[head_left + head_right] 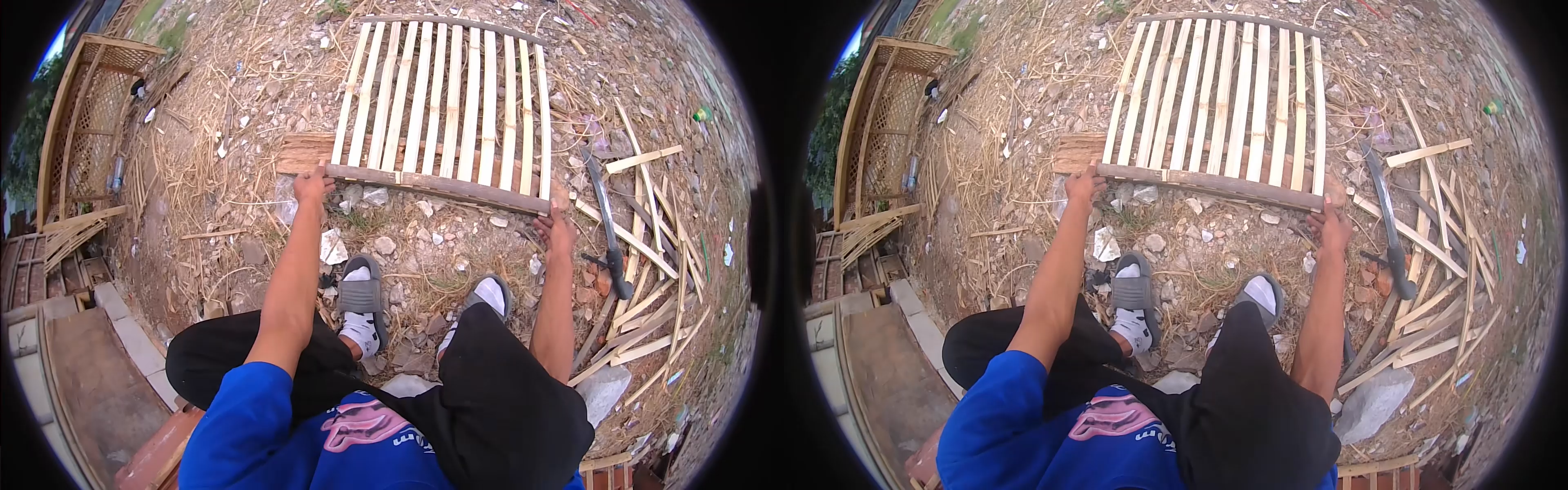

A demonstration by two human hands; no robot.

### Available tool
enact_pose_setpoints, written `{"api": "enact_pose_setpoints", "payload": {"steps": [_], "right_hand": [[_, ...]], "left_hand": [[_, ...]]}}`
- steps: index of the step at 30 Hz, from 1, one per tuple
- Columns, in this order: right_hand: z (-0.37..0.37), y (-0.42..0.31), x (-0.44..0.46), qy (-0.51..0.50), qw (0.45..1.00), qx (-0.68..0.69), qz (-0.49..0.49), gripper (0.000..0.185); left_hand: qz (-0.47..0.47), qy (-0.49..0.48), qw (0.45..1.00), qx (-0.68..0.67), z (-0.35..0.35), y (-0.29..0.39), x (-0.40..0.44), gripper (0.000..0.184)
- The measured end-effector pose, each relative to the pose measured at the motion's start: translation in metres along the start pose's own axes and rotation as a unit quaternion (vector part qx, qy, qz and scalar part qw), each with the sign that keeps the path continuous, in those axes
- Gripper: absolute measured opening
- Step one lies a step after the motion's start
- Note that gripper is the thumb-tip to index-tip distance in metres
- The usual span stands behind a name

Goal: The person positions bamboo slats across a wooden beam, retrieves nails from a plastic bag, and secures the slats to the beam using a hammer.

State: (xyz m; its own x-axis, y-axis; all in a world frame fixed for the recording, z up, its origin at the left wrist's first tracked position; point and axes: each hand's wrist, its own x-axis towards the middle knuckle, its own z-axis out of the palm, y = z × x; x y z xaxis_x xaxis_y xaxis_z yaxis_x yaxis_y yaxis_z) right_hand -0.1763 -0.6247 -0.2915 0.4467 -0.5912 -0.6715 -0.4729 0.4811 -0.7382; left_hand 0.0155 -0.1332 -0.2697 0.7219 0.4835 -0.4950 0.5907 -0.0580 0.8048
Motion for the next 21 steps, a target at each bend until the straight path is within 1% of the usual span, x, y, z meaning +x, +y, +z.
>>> {"api": "enact_pose_setpoints", "payload": {"steps": [3, 6, 9, 12, 15, 16, 17, 18, 21], "right_hand": [[0.000, 0.002, 0.004, -0.002, 1.000, 0.005, -0.008, 0.040], [-0.001, 0.003, 0.005, -0.003, 1.000, 0.012, -0.011, 0.039], [0.000, 0.000, 0.002, -0.005, 1.000, 0.017, -0.001, 0.038], [0.000, -0.001, -0.002, -0.011, 1.000, 0.013, -0.004, 0.038], [0.001, -0.002, -0.004, -0.005, 1.000, 0.016, -0.006, 0.039], [0.000, -0.004, -0.006, -0.002, 1.000, 0.014, -0.004, 0.039], [-0.001, -0.005, -0.006, -0.002, 1.000, 0.012, -0.003, 0.038], [0.001, -0.004, -0.006, -0.004, 1.000, 0.009, 0.000, 0.038], [-0.002, 0.004, 0.005, -0.010, 1.000, -0.014, -0.021, 0.037]], "left_hand": [[0.005, 0.007, 0.999, -0.035, 0.001, -0.006, 0.008, 0.046], [0.019, 0.031, 0.998, -0.047, 0.004, -0.005, 0.001, 0.044], [0.011, 0.041, 0.998, -0.036, 0.005, -0.002, -0.001, 0.040], [0.018, 0.045, 0.997, -0.052, 0.006, -0.005, 0.000, 0.037], [0.112, 0.071, 0.983, 0.128, 0.007, 0.004, -0.011, 0.034], [0.155, 0.095, 0.957, 0.227, 0.009, 0.012, -0.023, 0.033], [0.197, 0.120, 0.918, 0.322, 0.011, 0.019, -0.037, 0.032], [0.235, 0.146, 0.867, 0.414, 0.011, 0.021, -0.045, 0.031], [0.396, 0.191, 0.784, 0.438, 0.014, 0.011, -0.044, 0.022]]}}
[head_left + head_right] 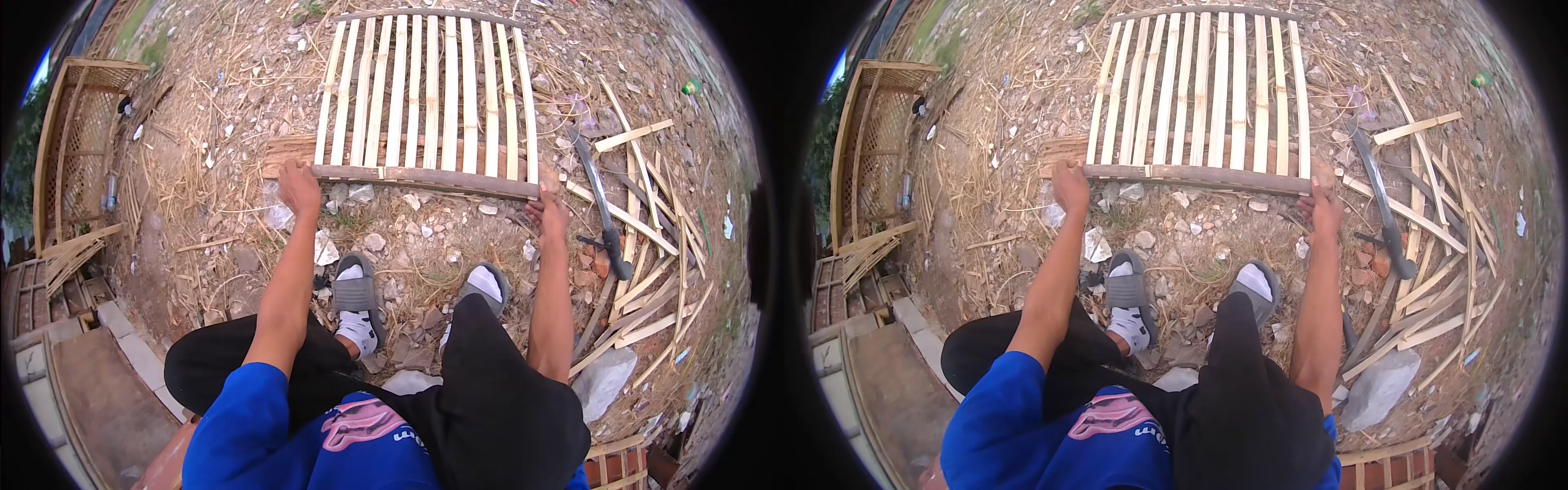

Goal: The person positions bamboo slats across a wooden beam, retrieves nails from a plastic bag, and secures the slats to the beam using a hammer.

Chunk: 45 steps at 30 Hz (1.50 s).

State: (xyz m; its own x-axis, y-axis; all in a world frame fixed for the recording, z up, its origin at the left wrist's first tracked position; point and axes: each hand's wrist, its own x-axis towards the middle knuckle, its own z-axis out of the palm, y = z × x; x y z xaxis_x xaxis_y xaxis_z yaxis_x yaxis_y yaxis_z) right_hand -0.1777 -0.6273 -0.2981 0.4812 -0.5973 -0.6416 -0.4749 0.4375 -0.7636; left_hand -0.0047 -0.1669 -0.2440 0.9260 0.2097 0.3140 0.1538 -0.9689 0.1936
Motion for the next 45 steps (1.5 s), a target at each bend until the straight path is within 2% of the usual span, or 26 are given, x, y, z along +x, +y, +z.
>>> {"api": "enact_pose_setpoints", "payload": {"steps": [6, 9, 12, 16, 22, 25, 28, 32, 35, 36, 38, 39, 40, 44, 45], "right_hand": [[0.002, -0.004, -0.004, 0.008, 1.000, -0.019, -0.015, 0.037], [0.005, -0.007, -0.007, 0.012, 1.000, -0.026, -0.010, 0.037], [0.004, -0.007, -0.009, 0.010, 0.999, -0.030, -0.014, 0.037], [0.004, 0.003, 0.005, 0.004, 1.000, -0.025, -0.016, 0.036], [-0.002, 0.001, 0.011, -0.018, 0.999, -0.031, -0.001, 0.037], [-0.003, -0.001, 0.015, -0.031, 0.998, -0.052, -0.002, 0.038], [-0.003, 0.010, 0.020, -0.031, 0.997, -0.059, -0.036, 0.039], [-0.003, 0.008, 0.024, -0.017, 0.994, -0.079, -0.067, 0.042], [0.000, 0.011, 0.024, -0.020, 0.994, -0.077, -0.072, 0.042], [0.000, 0.008, 0.022, -0.021, 0.994, -0.073, -0.075, 0.042], [0.000, 0.008, 0.021, -0.016, 0.995, -0.066, -0.078, 0.042], [0.001, 0.007, 0.023, -0.013, 0.995, -0.064, -0.080, 0.042], [0.001, 0.009, 0.023, -0.011, 0.995, -0.063, -0.079, 0.042], [0.003, 0.010, 0.018, -0.014, 0.997, -0.044, -0.069, 0.040], [0.002, 0.008, 0.015, -0.013, 0.997, -0.029, -0.072, 0.040]], "left_hand": [[0.076, -0.019, 0.997, 0.000, 0.029, -0.013, -0.002, 0.022], [0.113, -0.051, 0.990, 0.067, -0.005, 0.011, -0.015, 0.025], [0.154, -0.042, 0.984, 0.086, -0.016, 0.023, -0.030, 0.030], [0.194, -0.032, 0.980, -0.009, -0.014, 0.020, -0.042, 0.032], [0.168, -0.225, 0.958, -0.054, -0.036, 0.007, -0.015, 0.034], [0.179, -0.259, 0.948, -0.037, -0.028, -0.002, -0.005, 0.042], [0.192, -0.260, 0.946, -0.032, -0.020, -0.009, -0.005, 0.038], [0.140, -0.346, 0.928, 0.009, -0.023, 0.003, 0.013, 0.042], [0.103, -0.361, 0.927, 0.014, -0.019, 0.001, 0.019, 0.050], [0.077, -0.402, 0.912, 0.029, -0.029, 0.007, 0.022, 0.059], [0.088, -0.430, 0.897, 0.045, -0.054, 0.031, 0.015, 0.061], [0.098, -0.442, 0.890, 0.053, -0.058, 0.039, 0.017, 0.062], [0.046, -0.401, 0.915, 0.026, -0.046, 0.035, 0.018, 0.065], [0.028, -0.449, 0.889, 0.081, -0.048, 0.043, 0.024, 0.068], [0.055, -0.453, 0.885, 0.093, -0.041, 0.041, 0.027, 0.068]]}}
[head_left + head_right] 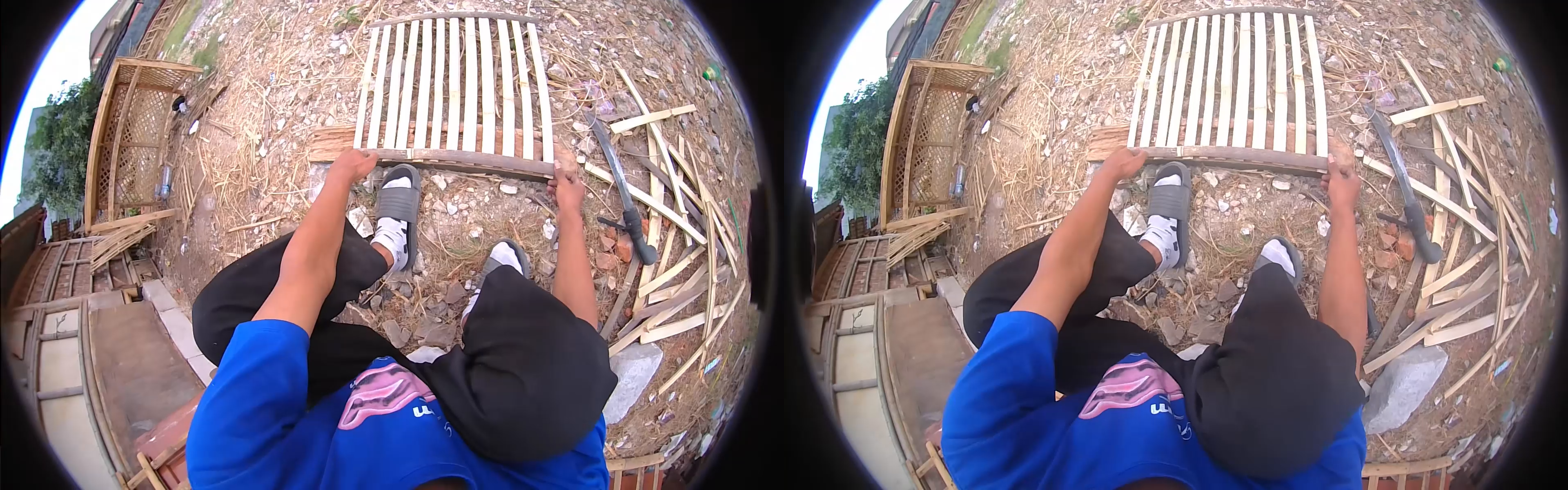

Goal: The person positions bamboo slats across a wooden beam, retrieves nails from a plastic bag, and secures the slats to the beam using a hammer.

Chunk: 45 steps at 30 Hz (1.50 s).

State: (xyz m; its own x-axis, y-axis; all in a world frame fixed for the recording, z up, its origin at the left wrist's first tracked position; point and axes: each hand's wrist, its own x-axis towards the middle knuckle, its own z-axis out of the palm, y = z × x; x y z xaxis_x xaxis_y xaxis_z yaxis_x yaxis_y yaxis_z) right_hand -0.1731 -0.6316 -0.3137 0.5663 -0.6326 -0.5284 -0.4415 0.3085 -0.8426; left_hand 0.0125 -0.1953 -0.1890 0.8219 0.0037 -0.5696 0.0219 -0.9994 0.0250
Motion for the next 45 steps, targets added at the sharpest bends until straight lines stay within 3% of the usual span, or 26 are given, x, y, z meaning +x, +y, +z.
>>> {"api": "enact_pose_setpoints", "payload": {"steps": [2, 5, 8, 9, 13, 16, 17, 20, 23, 27, 30, 34, 38, 39, 42, 43, 45], "right_hand": [[-0.001, 0.002, 0.002, 0.003, 1.000, -0.010, -0.008, 0.040], [-0.003, -0.002, 0.003, -0.004, 0.998, -0.054, -0.022, 0.040], [-0.006, 0.002, 0.009, -0.008, 0.996, -0.079, -0.030, 0.041], [-0.006, 0.003, 0.009, -0.008, 0.997, -0.074, -0.032, 0.041], [-0.003, 0.001, 0.002, 0.007, 0.997, -0.078, -0.024, 0.038], [-0.002, 0.000, -0.003, 0.013, 0.998, -0.053, -0.016, 0.037], [-0.003, 0.001, -0.003, 0.002, 0.999, -0.035, -0.015, 0.036], [-0.003, 0.007, 0.002, 0.010, 1.000, -0.020, 0.003, 0.035], [-0.004, 0.004, -0.004, 0.014, 1.000, 0.007, 0.007, 0.042], [-0.005, -0.002, -0.010, 0.014, 0.999, 0.000, 0.031, 0.034], [-0.007, -0.004, -0.006, 0.015, 0.999, -0.040, -0.002, 0.034], [-0.004, -0.010, -0.006, 0.048, 0.991, -0.125, -0.030, 0.035], [-0.011, 0.008, 0.020, 0.145, 0.894, -0.397, -0.149, 0.044], [-0.008, -0.003, 0.013, 0.149, 0.874, -0.444, -0.133, 0.046], [-0.011, 0.004, 0.019, 0.082, 0.927, -0.362, -0.052, 0.055], [-0.009, -0.001, 0.011, 0.098, 0.917, -0.382, -0.059, 0.055], [-0.004, -0.011, -0.005, 0.096, 0.930, -0.352, -0.037, 0.055]], "left_hand": [[0.039, -0.009, 0.999, 0.037, 0.015, -0.006, 0.017, 0.068], [0.004, 0.002, 0.996, 0.094, 0.017, 0.000, 0.019, 0.067], [0.041, -0.004, 0.986, 0.159, 0.005, 0.017, 0.007, 0.066], [0.007, -0.037, 0.987, 0.155, 0.002, 0.018, 0.013, 0.066], [0.013, -0.084, 0.975, 0.203, -0.007, 0.026, 0.018, 0.064], [-0.019, -0.194, 0.945, 0.263, -0.041, 0.039, 0.010, 0.066], [-0.013, -0.264, 0.932, 0.250, -0.055, 0.042, 0.008, 0.072], [-0.035, -0.332, 0.902, 0.273, -0.076, 0.041, 0.010, 0.090], [0.014, -0.411, 0.873, 0.263, -0.089, 0.034, 0.020, 0.095], [0.100, -0.342, 0.893, 0.277, -0.079, 0.027, 0.020, 0.073], [0.159, -0.273, 0.903, 0.291, -0.060, 0.000, 0.028, 0.085], [0.155, -0.176, 0.936, 0.263, -0.051, 0.003, 0.007, 0.068], [0.163, -0.081, 0.951, 0.249, -0.032, 0.001, -0.002, 0.044], [0.161, -0.060, 0.953, 0.249, -0.029, 0.000, -0.003, 0.041], [0.177, -0.077, 0.953, 0.233, -0.020, -0.009, 0.009, 0.049], [0.176, -0.100, 0.953, 0.227, -0.022, -0.009, 0.008, 0.049], [0.174, -0.055, 0.957, 0.227, -0.019, -0.009, 0.004, 0.047]]}}
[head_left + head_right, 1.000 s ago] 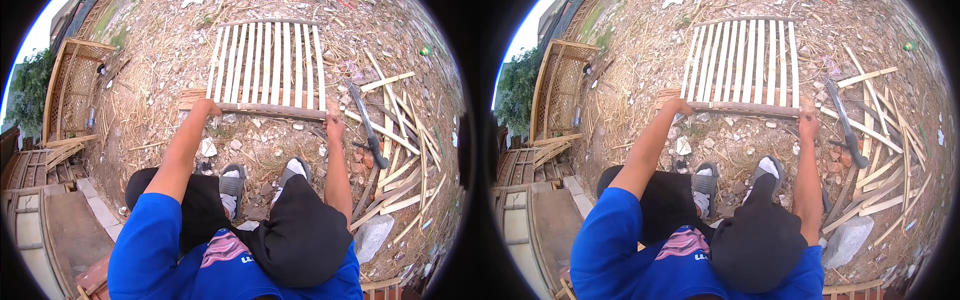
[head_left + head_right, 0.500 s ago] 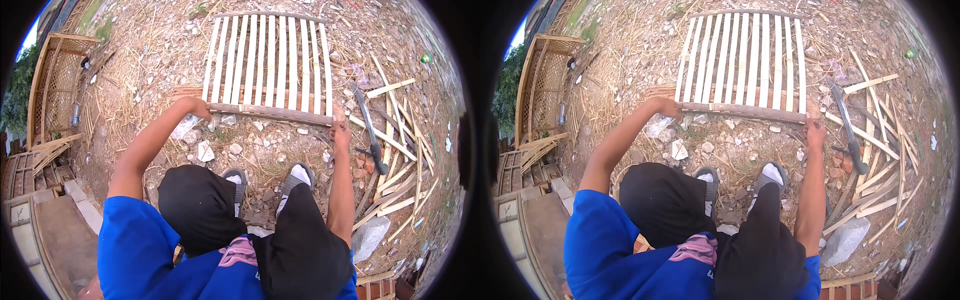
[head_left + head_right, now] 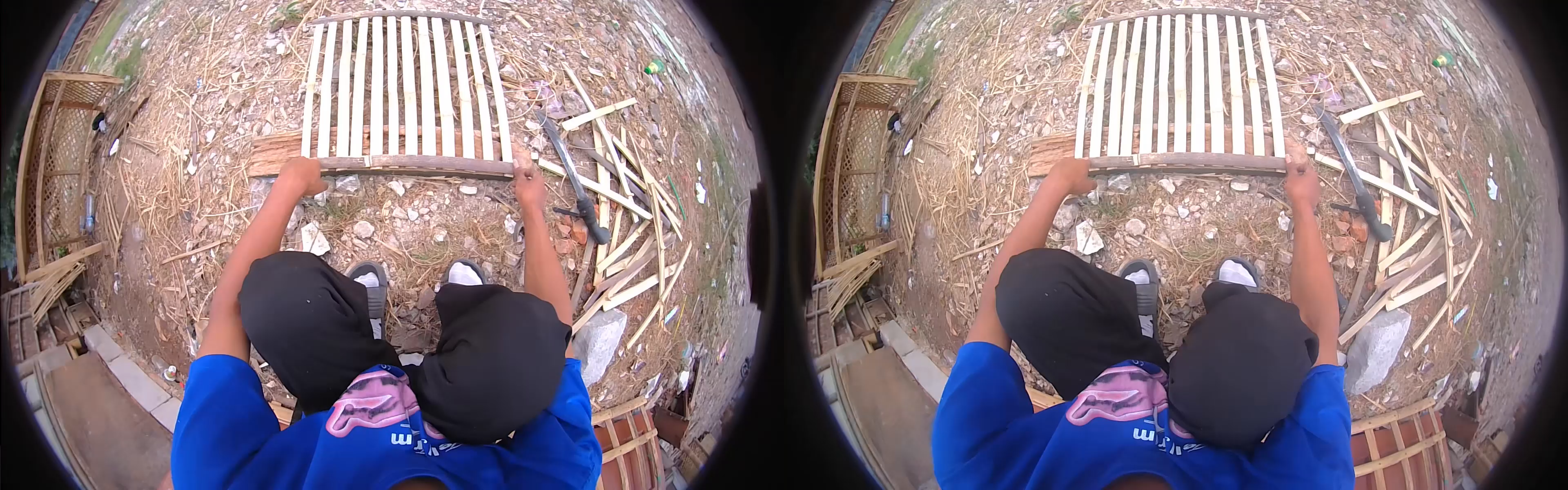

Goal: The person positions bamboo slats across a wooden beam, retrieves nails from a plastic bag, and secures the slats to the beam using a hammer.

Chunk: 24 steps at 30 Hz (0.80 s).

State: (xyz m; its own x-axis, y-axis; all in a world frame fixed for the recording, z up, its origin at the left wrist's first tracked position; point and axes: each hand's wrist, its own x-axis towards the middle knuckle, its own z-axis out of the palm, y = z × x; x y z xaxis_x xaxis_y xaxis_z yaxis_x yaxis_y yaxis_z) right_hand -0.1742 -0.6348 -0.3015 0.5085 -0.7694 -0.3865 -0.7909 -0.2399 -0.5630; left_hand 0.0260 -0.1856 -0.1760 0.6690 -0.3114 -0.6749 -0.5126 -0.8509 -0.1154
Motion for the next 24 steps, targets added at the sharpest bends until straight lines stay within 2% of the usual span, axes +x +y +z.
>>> {"api": "enact_pose_setpoints", "payload": {"steps": [2, 4, 7, 10, 13, 14, 17, 18, 21, 23, 24], "right_hand": [[-0.006, -0.007, -0.008, 0.012, 1.000, -0.014, -0.021, 0.054], [-0.006, -0.006, -0.005, 0.013, 1.000, -0.011, -0.020, 0.053], [-0.022, -0.013, -0.012, 0.001, 0.999, 0.000, -0.046, 0.054], [-0.036, -0.021, -0.025, 0.014, 0.995, -0.019, -0.101, 0.053], [-0.036, -0.017, -0.029, 0.023, 0.987, 0.063, -0.148, 0.051], [-0.039, -0.015, -0.032, 0.027, 0.981, 0.047, -0.186, 0.043], [-0.052, -0.020, -0.049, 0.099, 0.938, -0.051, -0.328, 0.037], [-0.051, -0.016, -0.050, 0.076, 0.926, -0.075, -0.362, 0.042], [-0.048, -0.015, -0.066, 0.101, 0.872, -0.163, -0.451, 0.042], [-0.042, -0.014, -0.074, 0.074, 0.876, -0.223, -0.421, 0.048], [-0.036, -0.011, -0.073, 0.080, 0.872, -0.239, -0.419, 0.050]], "left_hand": [[0.008, 0.036, 0.999, -0.016, 0.002, 0.000, -0.008, 0.055], [0.010, 0.028, 0.999, -0.036, 0.009, -0.005, -0.006, 0.059], [0.017, 0.075, 0.995, -0.057, 0.014, -0.004, -0.013, 0.057], [0.007, 0.074, 0.996, -0.038, 0.009, 0.004, -0.019, 0.058], [-0.026, 0.078, 0.996, -0.018, 0.007, 0.015, -0.024, 0.057], [-0.036, 0.083, 0.996, -0.015, 0.005, 0.018, -0.026, 0.055], [-0.068, 0.102, 0.992, -0.009, 0.005, 0.025, -0.032, 0.051], [-0.076, 0.116, 0.990, -0.005, 0.007, 0.028, -0.032, 0.050], [-0.078, 0.161, 0.984, -0.014, 0.023, 0.019, -0.027, 0.050], [-0.086, 0.180, 0.980, -0.021, 0.029, 0.024, -0.031, 0.052], [-0.097, 0.150, 0.983, -0.030, 0.030, 0.024, -0.030, 0.059]]}}
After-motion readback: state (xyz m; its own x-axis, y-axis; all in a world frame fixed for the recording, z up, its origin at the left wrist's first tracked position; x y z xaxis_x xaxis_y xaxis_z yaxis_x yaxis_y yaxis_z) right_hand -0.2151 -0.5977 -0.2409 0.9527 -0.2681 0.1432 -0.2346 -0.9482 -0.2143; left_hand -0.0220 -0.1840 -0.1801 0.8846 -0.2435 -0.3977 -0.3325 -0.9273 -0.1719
